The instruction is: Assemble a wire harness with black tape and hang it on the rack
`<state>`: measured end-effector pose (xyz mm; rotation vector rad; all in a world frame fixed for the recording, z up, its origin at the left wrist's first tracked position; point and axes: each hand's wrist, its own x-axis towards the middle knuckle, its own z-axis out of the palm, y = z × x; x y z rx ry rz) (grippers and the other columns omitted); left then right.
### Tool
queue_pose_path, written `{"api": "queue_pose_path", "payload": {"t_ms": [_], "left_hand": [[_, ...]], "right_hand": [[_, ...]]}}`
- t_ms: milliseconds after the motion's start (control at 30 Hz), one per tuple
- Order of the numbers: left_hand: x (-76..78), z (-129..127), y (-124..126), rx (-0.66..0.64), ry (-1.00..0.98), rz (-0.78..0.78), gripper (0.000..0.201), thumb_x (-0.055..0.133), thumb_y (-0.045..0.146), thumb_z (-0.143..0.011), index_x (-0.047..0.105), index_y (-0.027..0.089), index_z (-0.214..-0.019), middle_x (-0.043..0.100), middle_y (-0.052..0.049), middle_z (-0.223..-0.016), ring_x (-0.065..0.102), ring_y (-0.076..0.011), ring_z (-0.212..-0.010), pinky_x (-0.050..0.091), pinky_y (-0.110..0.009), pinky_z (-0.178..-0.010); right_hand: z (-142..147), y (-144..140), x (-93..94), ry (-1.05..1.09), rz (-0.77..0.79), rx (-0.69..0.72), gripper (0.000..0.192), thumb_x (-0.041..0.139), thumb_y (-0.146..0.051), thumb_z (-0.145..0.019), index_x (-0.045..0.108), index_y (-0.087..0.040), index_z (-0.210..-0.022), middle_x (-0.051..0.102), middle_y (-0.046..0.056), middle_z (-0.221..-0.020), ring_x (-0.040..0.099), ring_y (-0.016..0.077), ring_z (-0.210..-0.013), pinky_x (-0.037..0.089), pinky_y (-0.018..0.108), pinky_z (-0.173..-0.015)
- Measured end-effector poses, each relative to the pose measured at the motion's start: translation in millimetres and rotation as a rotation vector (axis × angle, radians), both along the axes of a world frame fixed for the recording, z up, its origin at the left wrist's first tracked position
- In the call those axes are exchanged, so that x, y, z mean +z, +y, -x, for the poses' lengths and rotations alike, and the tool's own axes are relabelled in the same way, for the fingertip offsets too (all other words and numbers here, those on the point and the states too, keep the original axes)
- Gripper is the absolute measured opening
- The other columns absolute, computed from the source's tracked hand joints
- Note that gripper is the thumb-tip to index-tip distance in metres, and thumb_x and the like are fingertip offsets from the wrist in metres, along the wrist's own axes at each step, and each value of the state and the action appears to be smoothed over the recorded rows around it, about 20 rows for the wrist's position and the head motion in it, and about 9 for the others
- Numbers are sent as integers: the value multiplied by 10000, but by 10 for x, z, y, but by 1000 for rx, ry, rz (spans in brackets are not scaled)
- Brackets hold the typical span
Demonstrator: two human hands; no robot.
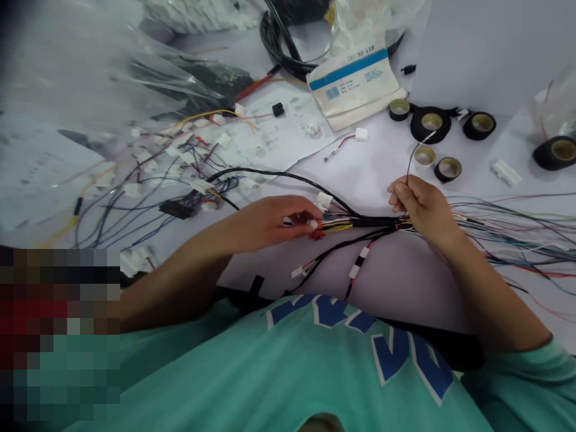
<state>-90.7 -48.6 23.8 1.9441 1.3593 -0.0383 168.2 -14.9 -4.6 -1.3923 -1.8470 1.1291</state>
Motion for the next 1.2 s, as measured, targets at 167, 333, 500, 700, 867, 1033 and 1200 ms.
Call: {"api": "queue_pose_path", "payload": {"t_ms": [167, 333, 500, 700, 867, 1033, 1200], "left_hand": [[-141, -33, -239, -94, -43, 13, 214, 468, 318, -816, 607, 183, -906, 634, -38, -903, 561, -147, -836, 405, -239, -767], [-183, -151, -360, -211, -42, 41, 162, 467, 205, -816, 619, 173, -862, 636, -47, -896, 563, -160, -859, 406, -252, -785], [-156, -221, -387, -246, -59, 56, 161, 484, 152, -773, 637, 149, -823, 638, -57, -857, 564, -172, -814, 411, -266, -754], [-162, -130, -362, -105, -106, 39, 221, 461, 241, -771, 638, 158, -873, 650, -39, -844, 570, -147, -752, 425, -238, -692], [-219, -37, -356, 182, -227, 138, 259, 505, 361, -751, 632, 178, -883, 657, -4, -741, 580, -124, -651, 455, -232, -624], [-314, -11, -315, 526, -546, 248, 309, 643, 402, -668, 638, 141, -832, 671, -34, -730, 600, -127, -623, 499, -254, -590], [-377, -18, -280, 642, -690, 243, 271, 667, 327, -667, 641, 117, -836, 620, -12, -609, 543, -93, -498, 482, -226, -489]], "right_hand": [[95, 45, -54, 162, 100, -26, 374, 510, -564, -810, 573, -197, -783, 574, -3, -635, 474, 76, -489, 384, 229, -494], [104, 95, -106, 245, 193, -40, 405, 524, -592, -793, 589, -192, -796, 547, -8, -607, 439, 66, -462, 360, 221, -472], [89, 126, -96, 218, 228, -4, 438, 486, -611, -802, 593, -189, -844, 573, 7, -638, 493, 84, -508, 402, 226, -508], [31, 141, -9, -208, 23, 209, 219, 516, -352, -821, 639, -172, -831, 650, 17, -736, 568, 114, -648, 428, 238, -629], [20, 140, -53, -448, -85, 486, 221, 490, -267, -805, 686, -197, -879, 699, 25, -839, 610, 148, -756, 412, 248, -676], [44, 152, -98, -381, -67, 515, 234, 481, -235, -796, 705, -203, -858, 703, 8, -826, 611, 137, -746, 416, 239, -674], [64, 139, -148, -353, -6, 438, 228, 476, -193, -773, 700, -186, -814, 688, 11, -787, 594, 121, -707, 412, 228, -661]]}}
